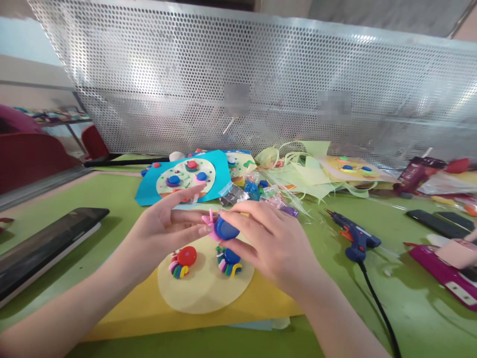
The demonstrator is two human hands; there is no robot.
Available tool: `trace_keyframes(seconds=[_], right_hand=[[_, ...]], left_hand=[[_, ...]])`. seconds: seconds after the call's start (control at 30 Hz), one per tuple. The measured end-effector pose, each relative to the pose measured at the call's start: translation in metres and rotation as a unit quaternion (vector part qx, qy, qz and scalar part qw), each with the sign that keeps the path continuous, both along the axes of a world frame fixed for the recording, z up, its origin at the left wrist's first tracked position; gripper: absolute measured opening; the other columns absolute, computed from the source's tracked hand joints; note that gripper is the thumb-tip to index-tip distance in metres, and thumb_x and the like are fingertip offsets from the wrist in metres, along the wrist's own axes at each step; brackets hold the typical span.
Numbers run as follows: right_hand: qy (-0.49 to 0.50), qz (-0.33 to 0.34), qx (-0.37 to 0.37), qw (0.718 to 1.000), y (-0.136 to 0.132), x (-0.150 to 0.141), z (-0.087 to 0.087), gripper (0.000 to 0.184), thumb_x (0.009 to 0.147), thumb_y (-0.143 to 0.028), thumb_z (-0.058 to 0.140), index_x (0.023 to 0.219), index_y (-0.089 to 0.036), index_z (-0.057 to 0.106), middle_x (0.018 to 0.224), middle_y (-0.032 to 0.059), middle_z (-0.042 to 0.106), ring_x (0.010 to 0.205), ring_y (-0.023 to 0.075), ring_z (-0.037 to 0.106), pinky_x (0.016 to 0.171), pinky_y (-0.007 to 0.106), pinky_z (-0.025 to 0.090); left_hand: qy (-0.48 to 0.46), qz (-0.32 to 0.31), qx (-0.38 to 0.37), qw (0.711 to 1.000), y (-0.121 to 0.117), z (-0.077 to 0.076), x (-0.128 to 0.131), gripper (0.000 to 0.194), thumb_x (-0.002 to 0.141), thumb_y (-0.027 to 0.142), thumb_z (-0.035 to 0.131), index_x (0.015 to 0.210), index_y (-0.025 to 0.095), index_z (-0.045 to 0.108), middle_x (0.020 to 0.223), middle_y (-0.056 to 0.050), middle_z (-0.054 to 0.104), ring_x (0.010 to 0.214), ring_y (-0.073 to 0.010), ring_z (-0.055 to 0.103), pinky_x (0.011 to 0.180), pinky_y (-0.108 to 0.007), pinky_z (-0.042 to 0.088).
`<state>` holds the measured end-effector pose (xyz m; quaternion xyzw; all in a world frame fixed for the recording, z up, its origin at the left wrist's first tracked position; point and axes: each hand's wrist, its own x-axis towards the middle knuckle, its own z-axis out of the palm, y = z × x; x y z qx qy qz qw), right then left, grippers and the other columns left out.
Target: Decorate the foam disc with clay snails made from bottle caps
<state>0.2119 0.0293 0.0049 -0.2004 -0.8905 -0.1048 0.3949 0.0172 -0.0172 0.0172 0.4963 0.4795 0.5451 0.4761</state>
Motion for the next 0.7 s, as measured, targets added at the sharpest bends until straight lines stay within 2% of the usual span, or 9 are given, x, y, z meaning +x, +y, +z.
trace_keyframes(seconds=[0.13, 0.3, 0.4, 0.53, 0.7], right_hand=[[0.003, -0.002, 0.005, 1.000, 0.0001, 0.0003, -0.0003, 0.026, 0.085, -0.026, 0.060, 0.110, -0.021, 0.058, 0.103, 0.0066, 0.063, 0.090, 0.0181, 0.063, 0.082, 0.033, 0.053], [-0.013, -0.007, 0.033, 0.999, -0.0007, -0.0003, 0.0008, 0.026, 0.084, -0.025, 0.061, 0.109, -0.017, 0.058, 0.102, 0.0079, 0.062, 0.091, 0.0173, 0.062, 0.081, 0.031, 0.052], [-0.016, -0.011, 0.045, 0.999, -0.0011, -0.0007, 0.0014, 0.025, 0.084, -0.025, 0.061, 0.108, -0.016, 0.058, 0.101, 0.0083, 0.062, 0.090, 0.0171, 0.062, 0.081, 0.030, 0.052], [-0.017, -0.014, 0.049, 0.999, -0.0007, -0.0011, 0.0016, 0.024, 0.086, -0.026, 0.059, 0.109, -0.019, 0.058, 0.100, 0.0075, 0.063, 0.089, 0.0174, 0.063, 0.080, 0.031, 0.053], [-0.020, -0.013, 0.048, 0.999, -0.0008, -0.0016, 0.0019, 0.024, 0.086, -0.027, 0.058, 0.109, -0.018, 0.058, 0.100, 0.0079, 0.064, 0.089, 0.0178, 0.063, 0.079, 0.031, 0.053]], left_hand=[[0.070, 0.019, 0.041, 0.997, -0.0004, -0.0020, -0.0016, 0.075, 0.063, 0.030, 0.079, 0.129, 0.021, 0.044, 0.076, -0.002, 0.075, 0.095, -0.0259, 0.066, 0.078, -0.033, 0.051], [0.151, 0.049, 0.095, 0.983, -0.0011, -0.0040, -0.0016, 0.071, 0.069, 0.027, 0.075, 0.131, 0.023, 0.041, 0.077, 0.001, 0.075, 0.105, -0.0219, 0.062, 0.098, -0.036, 0.040], [0.172, 0.063, 0.116, 0.976, -0.0025, -0.0052, -0.0003, 0.076, 0.071, 0.028, 0.074, 0.136, 0.023, 0.035, 0.077, 0.002, 0.074, 0.105, -0.0206, 0.062, 0.100, -0.035, 0.038], [0.148, 0.060, 0.123, 0.979, -0.0041, -0.0063, 0.0004, 0.084, 0.071, 0.026, 0.073, 0.140, 0.020, 0.025, 0.079, 0.002, 0.073, 0.100, -0.0196, 0.064, 0.098, -0.034, 0.039], [0.134, 0.058, 0.115, 0.983, -0.0026, -0.0067, -0.0001, 0.083, 0.070, 0.023, 0.074, 0.139, 0.021, 0.027, 0.078, 0.002, 0.072, 0.097, -0.0196, 0.064, 0.097, -0.035, 0.041]])
